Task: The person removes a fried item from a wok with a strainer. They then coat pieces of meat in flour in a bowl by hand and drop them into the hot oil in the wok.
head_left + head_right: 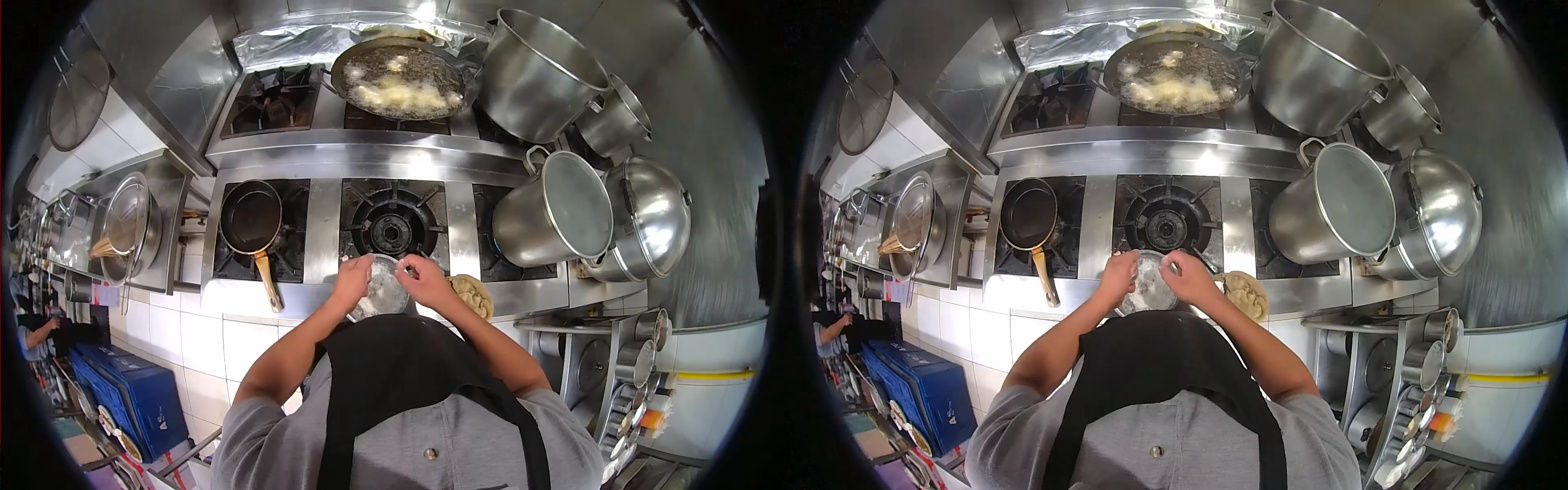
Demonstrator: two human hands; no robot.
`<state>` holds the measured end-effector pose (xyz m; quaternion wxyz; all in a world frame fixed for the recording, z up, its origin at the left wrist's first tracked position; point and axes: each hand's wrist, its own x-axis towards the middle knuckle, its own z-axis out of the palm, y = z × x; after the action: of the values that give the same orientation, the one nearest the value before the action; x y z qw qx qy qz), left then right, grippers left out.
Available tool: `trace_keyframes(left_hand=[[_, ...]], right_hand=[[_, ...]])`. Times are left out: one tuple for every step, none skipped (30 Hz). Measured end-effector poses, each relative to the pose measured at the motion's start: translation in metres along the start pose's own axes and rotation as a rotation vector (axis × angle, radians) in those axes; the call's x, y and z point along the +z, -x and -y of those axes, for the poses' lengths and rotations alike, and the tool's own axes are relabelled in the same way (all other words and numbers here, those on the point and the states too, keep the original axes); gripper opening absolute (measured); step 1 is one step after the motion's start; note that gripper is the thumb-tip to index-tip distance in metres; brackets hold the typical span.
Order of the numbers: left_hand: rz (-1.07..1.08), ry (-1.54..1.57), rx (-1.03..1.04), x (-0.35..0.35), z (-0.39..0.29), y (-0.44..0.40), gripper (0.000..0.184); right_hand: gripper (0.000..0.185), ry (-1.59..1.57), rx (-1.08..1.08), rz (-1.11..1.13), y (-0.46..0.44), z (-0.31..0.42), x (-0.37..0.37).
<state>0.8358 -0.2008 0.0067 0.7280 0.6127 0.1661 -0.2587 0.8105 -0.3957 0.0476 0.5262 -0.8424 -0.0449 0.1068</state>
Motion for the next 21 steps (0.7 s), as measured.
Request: trace_keyframes(left_hand=[[0.000,-0.001,0.000,-0.005,-0.001,-0.001,0.025],[0.164,0.124,-0.068,-0.009,0.000,-0.001,0.017],[0.326,0.252,-0.137,-0.013,0.002,-0.001,0.010],[0.316,0.221,-0.172,-0.012,-0.015,0.012,0.010],[0.312,0.222,-0.174,-0.012,-0.020,0.017,0.010],[0.317,0.223,-0.160,-0.012,-0.022,0.021,0.008],[0.322,0.223,-0.144,-0.013,-0.024,0.022,0.007],[0.321,0.220,-0.142,-0.017,-0.021,0.018,0.007],[0.310,0.242,-0.159,-0.021,-0.020,0.015,0.010],[0.301,0.263,-0.174,-0.023,-0.018,0.011,0.017],[0.303,0.257,-0.168,-0.022,-0.016,0.008,0.017],[0.165,0.196,-0.140,-0.014,-0.022,0.012,0.023],[0.028,0.136,-0.113,-0.006,-0.028,0.014,0.030],[-0.011,0.146,-0.114,0.001,-0.032,0.012,0.036],[-0.004,0.136,-0.106,0.003,-0.035,0.008,0.036],[-0.018,-0.052,0.067,0.006,-0.037,0.001,0.034],[-0.031,-0.240,0.244,0.010,-0.039,-0.009,0.032],[0.076,-0.766,0.630,-0.006,-0.046,-0.036,0.022],[0.203,-0.644,0.446,-0.004,-0.078,-0.042,0.017],[0.323,-0.520,0.259,0.003,-0.117,-0.046,0.014],[0.414,-0.517,0.356,0.005,-0.151,-0.060,0.015]], right_hand=[[0.017,-0.022,0.001,-0.011,0.002,-0.003,0.001],[0.019,-0.031,0.010,-0.013,0.002,-0.009,0.002],[0.019,-0.034,0.013,-0.007,0.004,-0.014,0.003],[0.019,-0.039,0.046,-0.002,0.005,-0.019,0.003],[0.020,-0.043,0.077,0.000,0.006,-0.023,0.002],[0.020,-0.045,0.077,0.003,0.007,-0.027,0.002],[0.020,-0.032,0.064,-0.016,0.009,-0.030,0.000],[0.021,-0.019,0.050,-0.036,0.010,-0.034,-0.001],[0.021,-0.021,0.047,-0.038,0.012,-0.036,-0.002],[0.021,-0.022,0.041,-0.044,0.013,-0.037,-0.003],[0.021,-0.023,0.033,-0.052,0.013,-0.039,-0.004],[0.021,-0.025,0.028,-0.059,0.013,-0.039,-0.005],[0.021,-0.020,0.041,-0.046,0.013,-0.038,-0.007],[0.021,-0.016,0.055,-0.034,0.014,-0.039,-0.008],[0.021,-0.018,0.049,-0.046,0.015,-0.041,-0.009],[0.021,-0.023,0.048,-0.046,0.016,-0.045,-0.009],[0.021,-0.027,0.046,-0.048,0.016,-0.048,-0.010],[0.020,-0.055,0.094,-0.037,0.018,-0.042,-0.013],[0.020,-0.079,0.073,-0.048,0.020,-0.048,-0.015],[0.021,-0.074,0.111,-0.043,0.023,-0.048,-0.019],[0.021,-0.071,0.150,-0.036,0.025,-0.049,-0.023]])
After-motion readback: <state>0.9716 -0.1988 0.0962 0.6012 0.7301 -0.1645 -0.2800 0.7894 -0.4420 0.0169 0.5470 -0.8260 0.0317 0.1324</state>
